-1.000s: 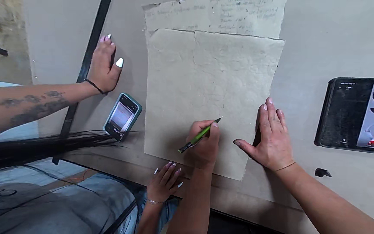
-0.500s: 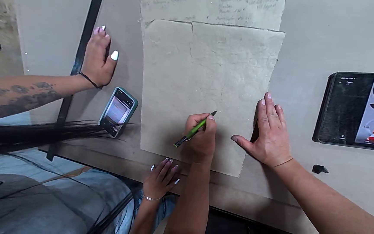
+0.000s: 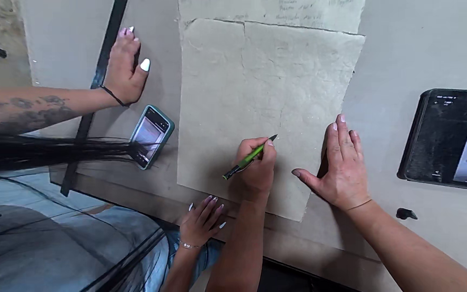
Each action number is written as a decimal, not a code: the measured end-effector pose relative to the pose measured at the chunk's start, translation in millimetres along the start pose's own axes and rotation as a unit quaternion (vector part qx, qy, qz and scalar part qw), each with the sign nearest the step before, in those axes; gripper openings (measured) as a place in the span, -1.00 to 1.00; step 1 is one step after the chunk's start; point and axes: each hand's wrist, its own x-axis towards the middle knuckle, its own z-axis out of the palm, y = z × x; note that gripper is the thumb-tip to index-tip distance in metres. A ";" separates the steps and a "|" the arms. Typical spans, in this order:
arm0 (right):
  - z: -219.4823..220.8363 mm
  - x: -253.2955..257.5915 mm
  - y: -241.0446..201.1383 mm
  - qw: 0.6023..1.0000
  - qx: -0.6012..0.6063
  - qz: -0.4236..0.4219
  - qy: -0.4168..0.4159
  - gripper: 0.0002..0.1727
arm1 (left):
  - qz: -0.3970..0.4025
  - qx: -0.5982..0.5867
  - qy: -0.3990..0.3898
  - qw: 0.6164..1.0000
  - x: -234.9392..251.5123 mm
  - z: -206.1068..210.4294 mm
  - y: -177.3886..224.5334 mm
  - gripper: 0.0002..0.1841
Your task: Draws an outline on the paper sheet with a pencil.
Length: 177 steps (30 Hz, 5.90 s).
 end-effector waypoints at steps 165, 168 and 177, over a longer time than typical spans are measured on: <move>-2.4 1.2 -1.7 1.000 -0.002 0.000 -0.003 0.42 | 0.020 -0.069 0.100 0.992 -16.9 -18.3 -79.8 -0.87; -2.8 0.9 -1.0 1.000 -0.003 0.000 -0.003 0.43 | 0.032 -0.081 0.179 0.980 1.8 -28.8 -97.0 -0.90; -1.7 0.9 -0.9 1.000 -0.009 0.002 -0.005 0.44 | 0.024 -0.094 0.198 0.975 22.1 -30.8 -95.2 -0.94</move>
